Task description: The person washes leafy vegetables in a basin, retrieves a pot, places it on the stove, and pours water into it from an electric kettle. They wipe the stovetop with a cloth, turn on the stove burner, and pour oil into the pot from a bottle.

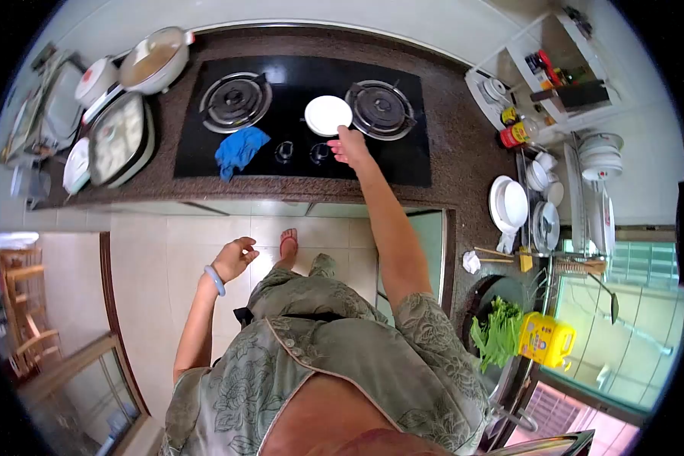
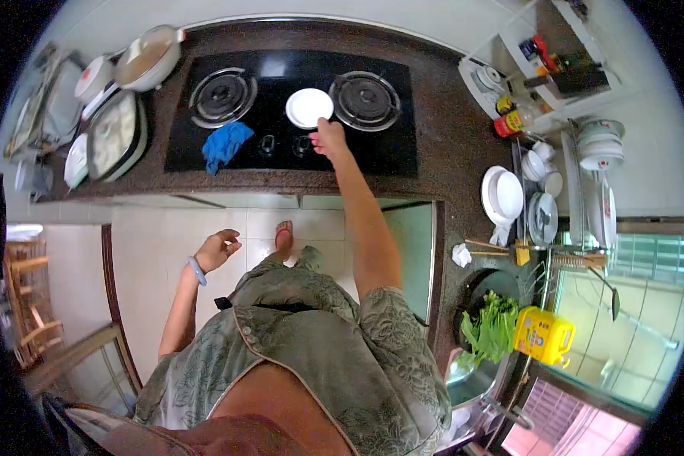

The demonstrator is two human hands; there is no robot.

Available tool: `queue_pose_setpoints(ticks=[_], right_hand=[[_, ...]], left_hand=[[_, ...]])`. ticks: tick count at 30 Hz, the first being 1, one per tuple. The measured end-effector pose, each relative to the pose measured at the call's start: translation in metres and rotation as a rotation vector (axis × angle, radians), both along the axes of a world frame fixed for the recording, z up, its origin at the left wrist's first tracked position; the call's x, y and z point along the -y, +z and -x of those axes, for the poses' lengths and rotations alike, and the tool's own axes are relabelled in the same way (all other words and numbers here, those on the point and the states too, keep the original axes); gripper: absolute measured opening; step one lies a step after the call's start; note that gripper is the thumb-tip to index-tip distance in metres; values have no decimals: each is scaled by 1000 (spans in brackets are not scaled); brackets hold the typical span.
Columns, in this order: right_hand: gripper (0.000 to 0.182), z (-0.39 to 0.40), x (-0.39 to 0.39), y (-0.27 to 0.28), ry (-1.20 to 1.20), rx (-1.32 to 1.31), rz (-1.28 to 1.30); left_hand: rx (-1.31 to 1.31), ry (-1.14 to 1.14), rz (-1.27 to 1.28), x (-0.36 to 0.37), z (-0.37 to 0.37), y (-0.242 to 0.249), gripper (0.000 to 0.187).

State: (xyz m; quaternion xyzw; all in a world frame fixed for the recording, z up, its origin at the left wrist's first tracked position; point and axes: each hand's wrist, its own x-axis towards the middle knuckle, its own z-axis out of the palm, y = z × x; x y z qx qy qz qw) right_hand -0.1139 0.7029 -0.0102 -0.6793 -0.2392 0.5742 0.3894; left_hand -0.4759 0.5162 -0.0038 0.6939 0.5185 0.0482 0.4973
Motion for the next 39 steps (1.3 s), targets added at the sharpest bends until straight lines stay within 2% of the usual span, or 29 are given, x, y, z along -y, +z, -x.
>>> queue_pose_setpoints(ticks=[5, 7, 8, 11, 15, 16, 18, 19, 20, 21, 22, 24, 26, 28, 31, 39], right_hand=[[33, 5, -7, -2, -22, 45, -50], [34, -7, 10, 0, -44, -70, -187], [33, -16, 20, 5, -52, -120, -167], [37, -58, 72, 30, -148, -132, -189], [38, -153, 127, 30, -348, -88, -187], [37, -182, 134, 25, -457, -133, -109], [36, -247, 151, -11, -566, -128, -110], [35, -264, 157, -4, -672, -158, -100], [33, -286, 164, -12, -731, -191, -165], [31, -301, 166, -11, -779, -233, -155], [30, -328, 170, -25, -756, -314, -193], [31, -358, 170, -34, -736, -348, -256], [31, -370, 160, -34, -761, -249, -193], [34, -389, 155, -45, -736, -279, -198], [36, -408, 146, -51, -747, -282, -171], [41, -408, 147, -53, -828, -342, -258]], left_hand=[[-3, -190, 51, -49, -33, -13, 36], [14, -205, 88, -61, -47, -19, 35], [19, -186, 118, -66, -53, -21, 34], [51, -221, 59, -75, -56, -67, 32], [-5, -238, 57, -78, -70, -93, 31], [-17, -206, 108, -78, -75, -97, 31], [-11, -129, 203, -77, -87, -98, 31], [14, -63, 258, -75, -90, -112, 31], [18, 24, 343, -74, -100, -103, 31], [294, 238, 627, -75, -80, -188, 31], [179, 177, 493, -72, -97, -152, 30], [265, 411, 560, -66, -116, -133, 34], [300, 560, 544, -62, -133, -120, 36], [396, 776, 551, -54, -153, -99, 38], [563, 960, 586, -50, -169, -93, 26], [854, 1112, 655, -54, -190, -97, 16]])
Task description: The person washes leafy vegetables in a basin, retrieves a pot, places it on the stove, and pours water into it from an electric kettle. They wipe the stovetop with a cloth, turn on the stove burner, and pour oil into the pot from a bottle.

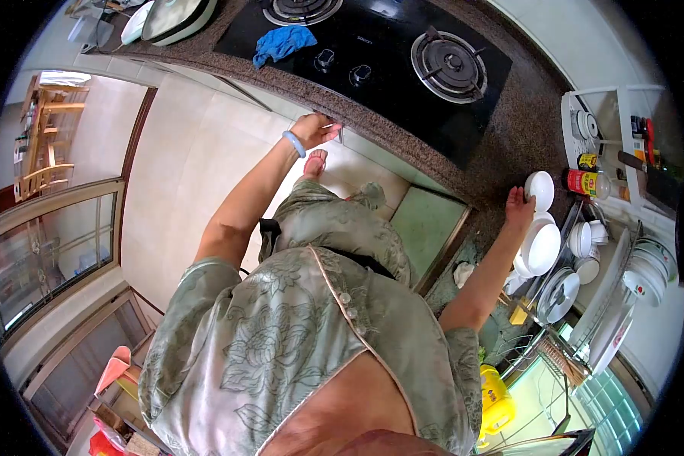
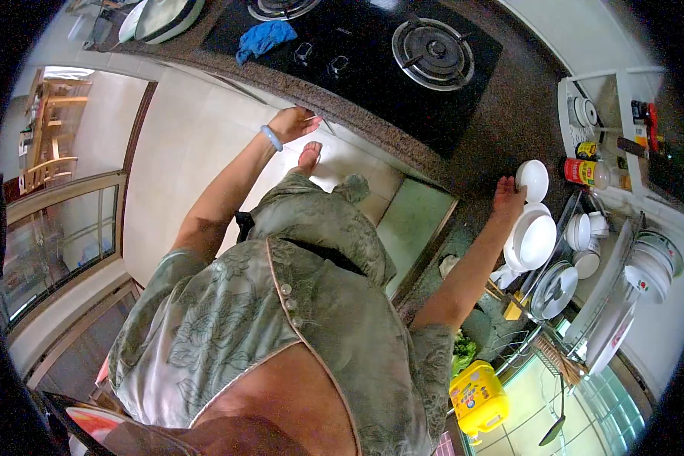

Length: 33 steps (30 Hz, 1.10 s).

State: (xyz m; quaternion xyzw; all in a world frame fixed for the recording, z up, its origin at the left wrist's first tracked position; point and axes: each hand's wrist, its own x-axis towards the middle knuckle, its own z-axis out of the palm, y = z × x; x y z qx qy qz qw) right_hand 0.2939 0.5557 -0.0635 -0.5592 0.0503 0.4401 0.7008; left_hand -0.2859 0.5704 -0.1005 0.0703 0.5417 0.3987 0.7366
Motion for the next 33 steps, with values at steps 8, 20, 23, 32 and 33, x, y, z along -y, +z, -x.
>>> queue_pose_setpoints(ticks=[8, 20, 23, 32, 33], right_hand=[[29, 208, 73, 7, 941, -228, -156], [23, 426, 7, -60, 442, -468, 22], [21, 441, 13, -77, 334, -417, -9], [32, 461, 168, -53, 297, 117, 132], [33, 456, 194, -44, 319, 131, 156]], left_hand=[[148, 33, 109, -16, 10, -37, 12], [312, -281, 168, -21, 31, -25, 11], [312, -325, 132, -17, 36, -22, 19], [263, -417, 183, -24, 45, -28, 28], [284, -419, 157, -25, 46, -30, 28]])
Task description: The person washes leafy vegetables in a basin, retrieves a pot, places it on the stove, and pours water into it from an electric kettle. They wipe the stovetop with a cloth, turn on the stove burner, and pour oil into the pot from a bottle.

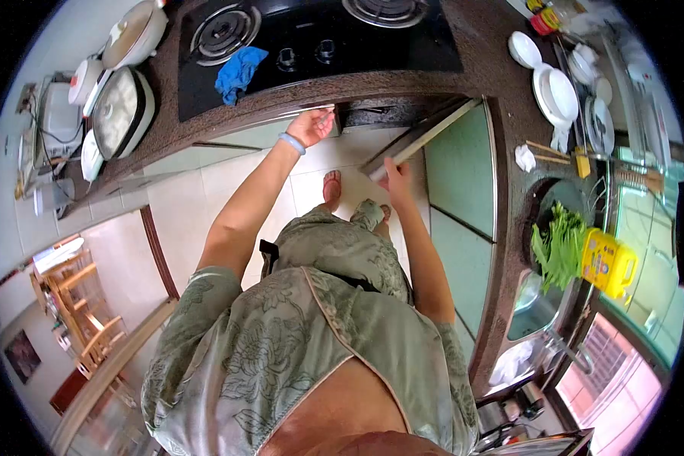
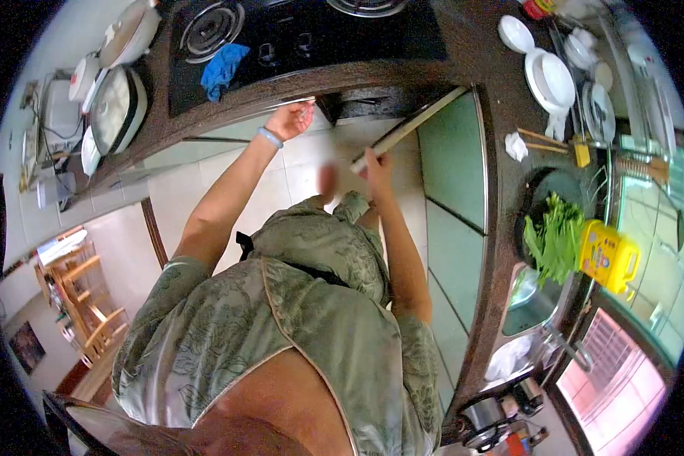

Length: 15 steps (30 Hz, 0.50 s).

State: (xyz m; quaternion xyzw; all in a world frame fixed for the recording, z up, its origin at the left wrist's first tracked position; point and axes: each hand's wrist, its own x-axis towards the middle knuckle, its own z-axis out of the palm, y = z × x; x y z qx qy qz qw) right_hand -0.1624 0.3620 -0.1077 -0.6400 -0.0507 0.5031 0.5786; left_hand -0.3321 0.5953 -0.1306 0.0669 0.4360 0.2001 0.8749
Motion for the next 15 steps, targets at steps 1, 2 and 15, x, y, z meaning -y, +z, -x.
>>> queue_pose_setpoints(ticks=[1, 2, 15], right_hand=[[33, -9, 28, 5, 22, 13, 22], [31, -19, 54, -2, 29, 90, 38], [23, -158, 208, 0, 3, 1160, 500]], left_hand=[[23, 3, -21, 0, 1, -2, 28], [10, 8, -36, 0, 0, -3, 24], [-359, -210, 204, 88, -60, -67, 9]])
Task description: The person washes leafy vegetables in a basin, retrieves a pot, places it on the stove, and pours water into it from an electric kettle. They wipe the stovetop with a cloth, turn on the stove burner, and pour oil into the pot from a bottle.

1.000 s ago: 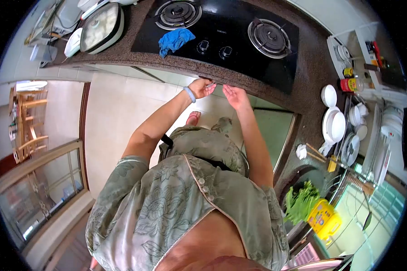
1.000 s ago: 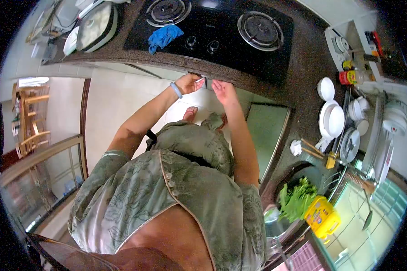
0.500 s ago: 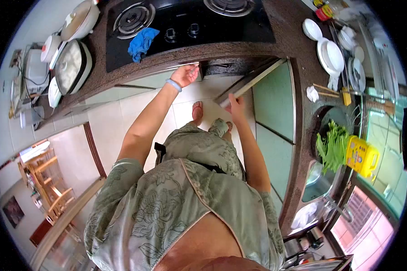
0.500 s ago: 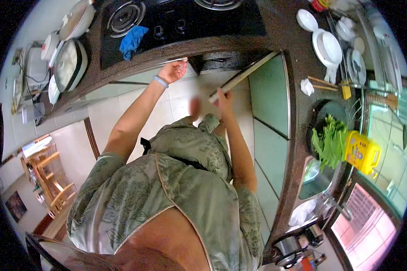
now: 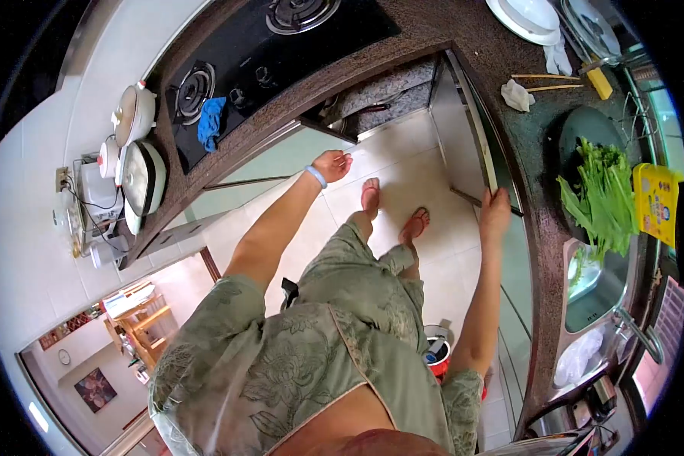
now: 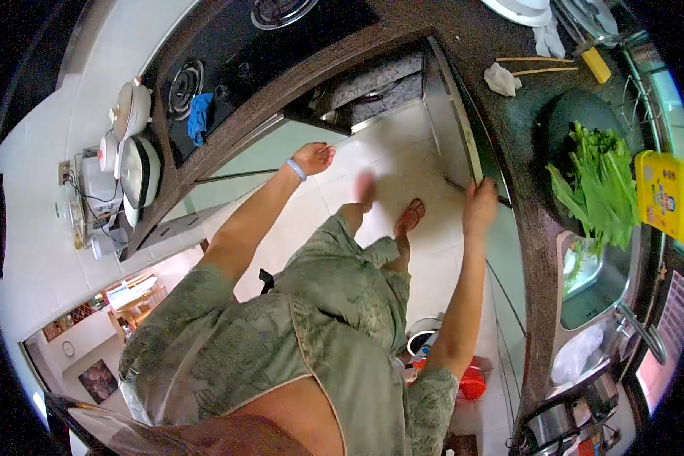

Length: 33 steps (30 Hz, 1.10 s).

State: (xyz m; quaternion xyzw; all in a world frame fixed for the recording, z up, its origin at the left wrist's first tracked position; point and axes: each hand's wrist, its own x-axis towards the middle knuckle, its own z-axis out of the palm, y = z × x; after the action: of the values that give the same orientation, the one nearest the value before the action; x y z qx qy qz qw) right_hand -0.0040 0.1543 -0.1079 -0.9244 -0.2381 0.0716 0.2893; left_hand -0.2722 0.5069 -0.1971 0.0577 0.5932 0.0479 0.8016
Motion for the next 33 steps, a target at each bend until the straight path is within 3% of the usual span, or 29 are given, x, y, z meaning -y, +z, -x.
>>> queue_pose_setpoints(ticks=[2, 6, 8, 10, 12, 17, 28, 33], right_hand=[[25, -7, 4, 2, -23, 3, 233], [30, -16, 5, -8, -61, -6, 339], [30, -16, 6, -12, -71, 28, 374], [30, -17, 8, -14, -46, 114, 376], [30, -19, 6, -15, -57, 81, 417], [28, -22, 10, -14, -41, 128, 400], [32, -27, 3, -6, 10, 186, 383], [32, -31, 6, -7, 50, 202, 367]], left_hand=[[-2, 18, -53, -8, -23, -22, 11], [116, 34, -184, -61, -66, -75, 27], [93, 305, -63, -91, -90, -98, 34], [-14, 432, -36, -116, -107, -110, 38], [32, 470, -216, -129, -116, -119, 41], [282, 619, -381, -176, -97, -191, 40], [284, 680, -342, -177, -92, -204, 39], [276, 722, -224, -143, -118, -207, 39]])
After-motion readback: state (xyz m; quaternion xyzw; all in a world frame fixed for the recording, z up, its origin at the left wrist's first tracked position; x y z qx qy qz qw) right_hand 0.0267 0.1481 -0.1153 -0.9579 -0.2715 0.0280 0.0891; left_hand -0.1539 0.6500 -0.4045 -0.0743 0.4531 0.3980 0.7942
